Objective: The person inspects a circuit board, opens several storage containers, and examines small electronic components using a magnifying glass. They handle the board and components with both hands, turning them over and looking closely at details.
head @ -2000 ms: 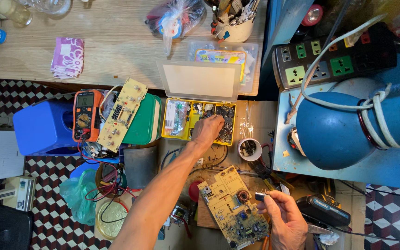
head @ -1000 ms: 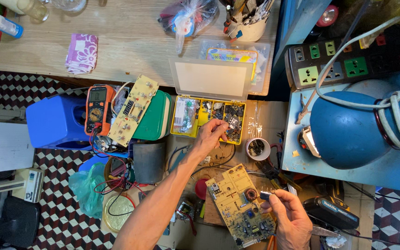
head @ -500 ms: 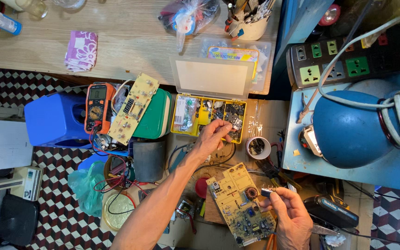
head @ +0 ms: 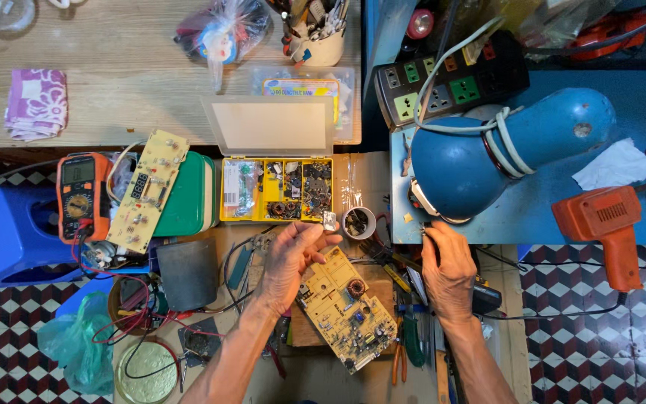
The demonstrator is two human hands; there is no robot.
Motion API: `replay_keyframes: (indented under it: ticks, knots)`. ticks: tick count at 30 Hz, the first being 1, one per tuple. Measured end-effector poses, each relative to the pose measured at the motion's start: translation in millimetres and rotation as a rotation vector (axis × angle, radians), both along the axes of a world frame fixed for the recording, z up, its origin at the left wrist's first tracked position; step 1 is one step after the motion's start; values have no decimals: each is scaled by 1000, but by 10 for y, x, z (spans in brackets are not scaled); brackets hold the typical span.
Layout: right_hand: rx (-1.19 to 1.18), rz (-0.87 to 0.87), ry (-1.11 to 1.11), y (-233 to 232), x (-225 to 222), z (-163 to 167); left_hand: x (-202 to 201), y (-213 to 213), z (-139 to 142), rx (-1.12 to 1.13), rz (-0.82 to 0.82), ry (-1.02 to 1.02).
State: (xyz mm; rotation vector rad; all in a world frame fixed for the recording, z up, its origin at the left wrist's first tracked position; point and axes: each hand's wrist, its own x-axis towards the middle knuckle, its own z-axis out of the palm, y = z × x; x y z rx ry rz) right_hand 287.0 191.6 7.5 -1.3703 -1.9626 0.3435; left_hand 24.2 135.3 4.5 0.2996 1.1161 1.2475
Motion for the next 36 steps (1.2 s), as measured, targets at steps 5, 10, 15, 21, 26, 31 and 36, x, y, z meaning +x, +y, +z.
replay_keyframes:
  ticks: [5,10,15,21,26,31,36]
  knots:
    - [25,6,-132,-11,-58,27,130,-373,238,-29,78,-212]
    - [-3,-54,-24,-264,-145,323,218,-630,395,21,24,77]
    - [-895,-87,938,-884,-391,608,191,-928,601,425,-114,769]
    - [-1096,2,1164,-1274,-686,604,191,-1229,757,626,-256,1184]
    - [-1154,-16,1171,-1522,-637,586,165,-1521,695,599,-201,994]
    - [-1154,-31,1144,-1703,-593,582,228,-1756,680,510,-173,824]
    - [-1182,28,1093,-1773,-600,640,319,-1907,743,439,-71,746]
